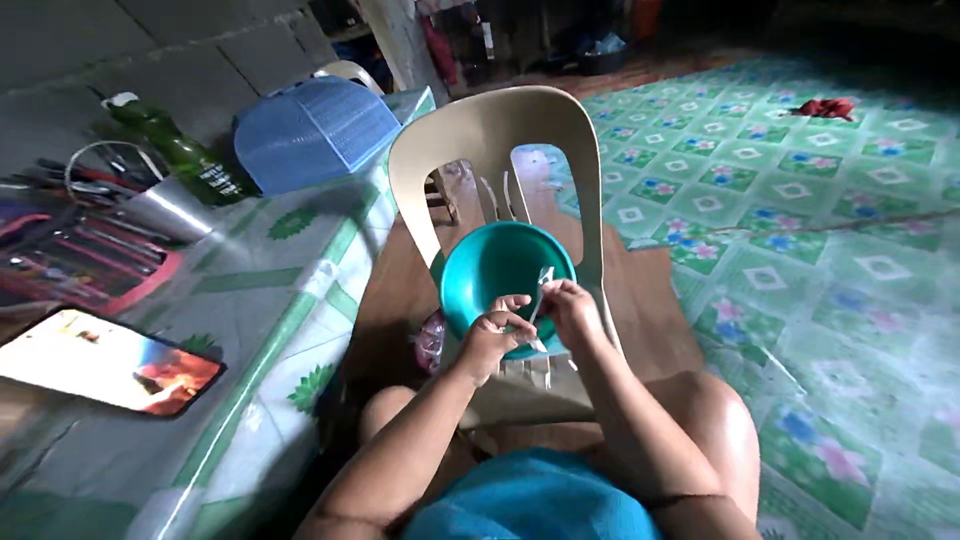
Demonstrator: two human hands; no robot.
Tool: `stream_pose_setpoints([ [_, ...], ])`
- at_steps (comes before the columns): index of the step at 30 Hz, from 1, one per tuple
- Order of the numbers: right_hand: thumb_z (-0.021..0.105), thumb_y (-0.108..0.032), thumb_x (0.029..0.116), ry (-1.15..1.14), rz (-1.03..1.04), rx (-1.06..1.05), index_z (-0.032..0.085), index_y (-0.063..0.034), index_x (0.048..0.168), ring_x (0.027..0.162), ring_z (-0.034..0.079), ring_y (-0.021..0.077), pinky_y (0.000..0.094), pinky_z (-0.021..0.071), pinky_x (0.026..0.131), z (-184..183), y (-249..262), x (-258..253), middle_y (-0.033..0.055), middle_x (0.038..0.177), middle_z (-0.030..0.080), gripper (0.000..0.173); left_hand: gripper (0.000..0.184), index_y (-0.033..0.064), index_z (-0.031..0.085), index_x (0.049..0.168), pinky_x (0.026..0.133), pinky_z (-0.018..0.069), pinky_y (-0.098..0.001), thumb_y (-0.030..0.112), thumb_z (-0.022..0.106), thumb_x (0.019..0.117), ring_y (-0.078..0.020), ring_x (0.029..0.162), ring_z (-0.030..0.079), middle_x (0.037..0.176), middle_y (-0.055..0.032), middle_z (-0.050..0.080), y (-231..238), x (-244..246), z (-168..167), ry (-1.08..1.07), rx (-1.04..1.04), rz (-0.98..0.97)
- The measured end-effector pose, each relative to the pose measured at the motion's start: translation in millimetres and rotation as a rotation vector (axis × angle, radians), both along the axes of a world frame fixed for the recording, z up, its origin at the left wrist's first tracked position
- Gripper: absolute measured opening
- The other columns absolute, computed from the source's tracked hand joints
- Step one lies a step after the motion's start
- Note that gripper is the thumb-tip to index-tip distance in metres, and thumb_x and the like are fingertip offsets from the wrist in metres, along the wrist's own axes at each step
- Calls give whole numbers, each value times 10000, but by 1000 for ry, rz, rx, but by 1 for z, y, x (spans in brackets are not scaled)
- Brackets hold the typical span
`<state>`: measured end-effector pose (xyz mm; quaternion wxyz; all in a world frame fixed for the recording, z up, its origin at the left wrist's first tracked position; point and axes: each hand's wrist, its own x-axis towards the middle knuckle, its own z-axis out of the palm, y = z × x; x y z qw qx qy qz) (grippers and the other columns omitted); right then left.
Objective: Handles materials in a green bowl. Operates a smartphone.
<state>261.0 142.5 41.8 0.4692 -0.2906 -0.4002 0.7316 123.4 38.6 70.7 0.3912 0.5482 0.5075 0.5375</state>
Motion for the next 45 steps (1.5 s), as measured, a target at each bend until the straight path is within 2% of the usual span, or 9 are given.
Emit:
stream_pose_setpoints([
  [7,636,-135,1016,-281,-150,293,651,8,1045,765,624,106,313,562,747,5,2,11,62,897,647,147,131,78,609,893,857,562,-292,-19,567,970,-105,862,681,899,-28,718,-6,6,-15,-432,-144,139],
  [12,657,-90,995,-486,-286,684,677,64,995,869,657,200,362,571,821,3,1,10,164,975,661,156,271,-21,578,1255,877,560,-299,13,602,987,-135,953,660,1084,-90,672,-3,9,-27,-304,-288,208],
  [17,761,-169,898,-653,-328,944,603,23,1322,1264,549,437,614,463,1047,0,-8,-1,264,1345,577,491,214,-22,623,1204,820,551,-296,106,581,1037,-148,909,647,1040,-100,677,3,8,-29,-387,-330,530],
  [20,741,-255,903,-750,-182,1165,726,-44,1101,1227,581,413,650,425,1031,-5,-28,-17,194,1226,669,290,231,24,592,1250,861,537,-313,151,540,1064,-153,972,632,1096,-85,665,2,6,-25,-575,-294,596],
  [25,644,-172,931,-854,-348,1424,758,-105,927,1014,687,261,540,486,959,-25,-42,-34,54,967,739,132,204,83,618,1132,681,518,-285,236,493,1081,-138,780,614,907,-51,644,0,13,-24,-751,-319,575],
  [31,699,-164,870,-679,-249,1144,753,-82,829,952,686,255,557,479,904,-27,-42,-36,69,952,736,106,174,39,645,1128,824,539,-326,172,563,1051,-167,909,643,1000,-84,675,-2,17,-27,-716,-315,629],
  [35,732,-124,827,-676,-83,771,716,-18,767,1027,650,295,586,461,940,-14,-32,-28,124,1031,707,123,149,-10,692,1062,923,531,-313,104,604,1022,-135,986,657,1027,-83,708,-10,16,-34,-324,-201,568],
  [39,719,-40,915,-642,265,565,711,36,968,1025,655,228,422,565,918,0,-13,-13,155,1155,653,93,148,-12,687,1045,940,534,-310,105,603,1012,-116,982,657,1020,-72,697,-13,-1,-37,-157,-120,350],
  [45,663,-61,951,-461,352,404,690,4,980,836,639,99,312,543,811,-9,-14,-13,57,906,685,76,202,-24,686,1071,972,505,-304,109,536,1045,-110,1031,633,1065,-80,690,-10,-8,-38,-135,-80,371],
])
